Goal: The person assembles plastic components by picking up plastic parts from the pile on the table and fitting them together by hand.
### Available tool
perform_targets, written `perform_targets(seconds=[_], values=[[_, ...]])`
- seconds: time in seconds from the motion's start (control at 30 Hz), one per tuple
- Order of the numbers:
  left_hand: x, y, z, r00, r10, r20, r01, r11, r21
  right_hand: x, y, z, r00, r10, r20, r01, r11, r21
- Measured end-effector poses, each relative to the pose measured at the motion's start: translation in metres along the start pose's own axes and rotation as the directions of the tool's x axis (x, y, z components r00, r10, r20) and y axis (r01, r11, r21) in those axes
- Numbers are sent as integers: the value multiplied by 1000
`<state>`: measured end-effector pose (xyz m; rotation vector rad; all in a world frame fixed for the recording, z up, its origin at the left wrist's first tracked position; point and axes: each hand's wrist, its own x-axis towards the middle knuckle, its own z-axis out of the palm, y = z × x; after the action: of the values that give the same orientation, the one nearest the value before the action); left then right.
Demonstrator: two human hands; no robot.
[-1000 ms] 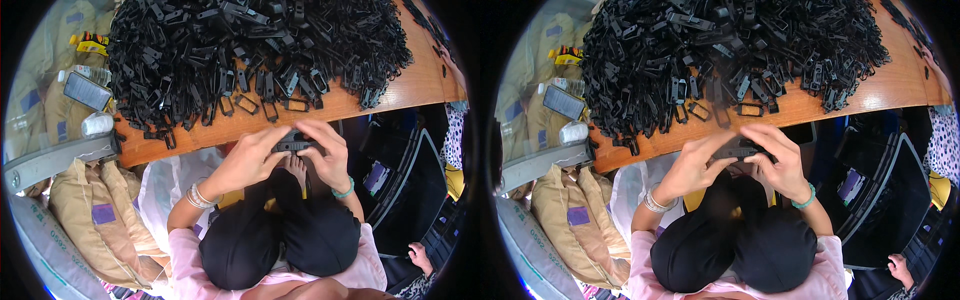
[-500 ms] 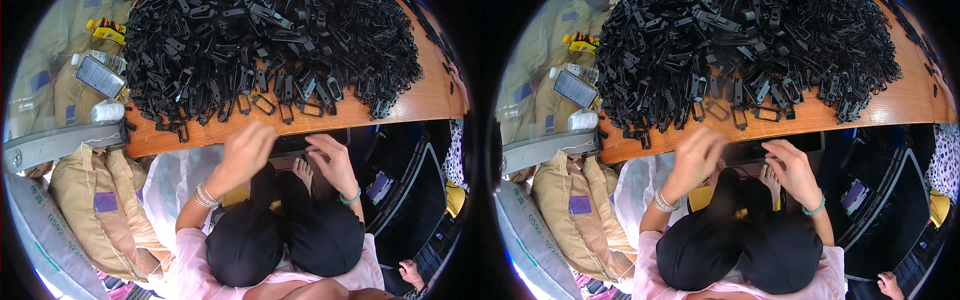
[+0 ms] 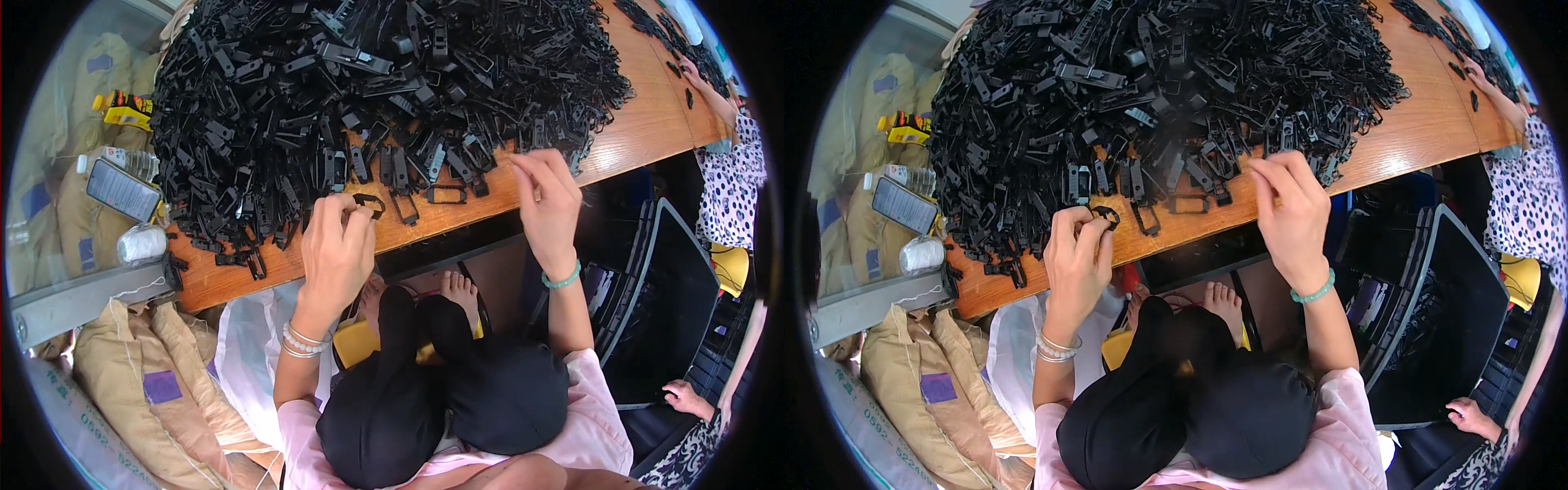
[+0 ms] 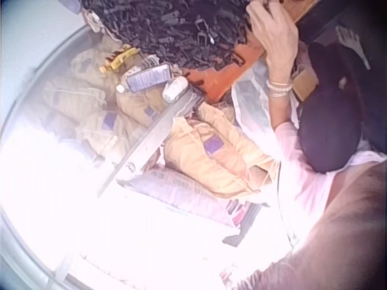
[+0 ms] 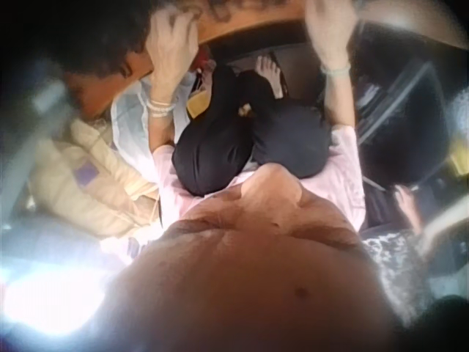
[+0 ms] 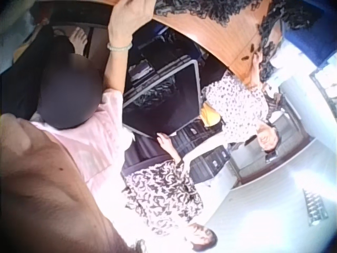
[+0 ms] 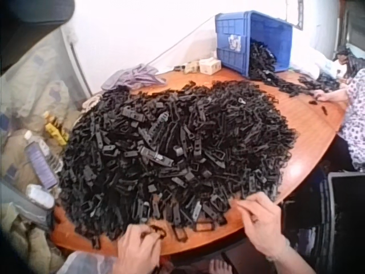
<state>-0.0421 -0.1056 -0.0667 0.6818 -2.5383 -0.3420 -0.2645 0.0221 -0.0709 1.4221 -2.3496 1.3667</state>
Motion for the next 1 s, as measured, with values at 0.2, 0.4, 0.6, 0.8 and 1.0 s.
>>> perform_targets(seconds=[0.2, 0.4, 0.6, 0.8, 1.0], values=[[1, 12, 12, 996, 44, -74, -62, 961, -268, 22, -2, 14, 998, -46, 53, 53, 988, -147], [-5, 30, 19, 1000, -16, -20, 6, 909, -416, 14, -3, 3, 997, 34, -65, -31, 998, 46], [-12, 35, 21, 995, -76, 71, 100, 881, -462, -22, 43, -35, 929, 224, -294, -243, 970, -29], [-11, 49, 31, 995, -13, 104, 67, 839, -540, -20, 35, -30, 959, 247, -141, -275, 933, -231], [-18, 54, 42, 989, 40, 144, 51, 816, -576, -20, 37, -10, 970, 190, -154, -236, 892, -385]])
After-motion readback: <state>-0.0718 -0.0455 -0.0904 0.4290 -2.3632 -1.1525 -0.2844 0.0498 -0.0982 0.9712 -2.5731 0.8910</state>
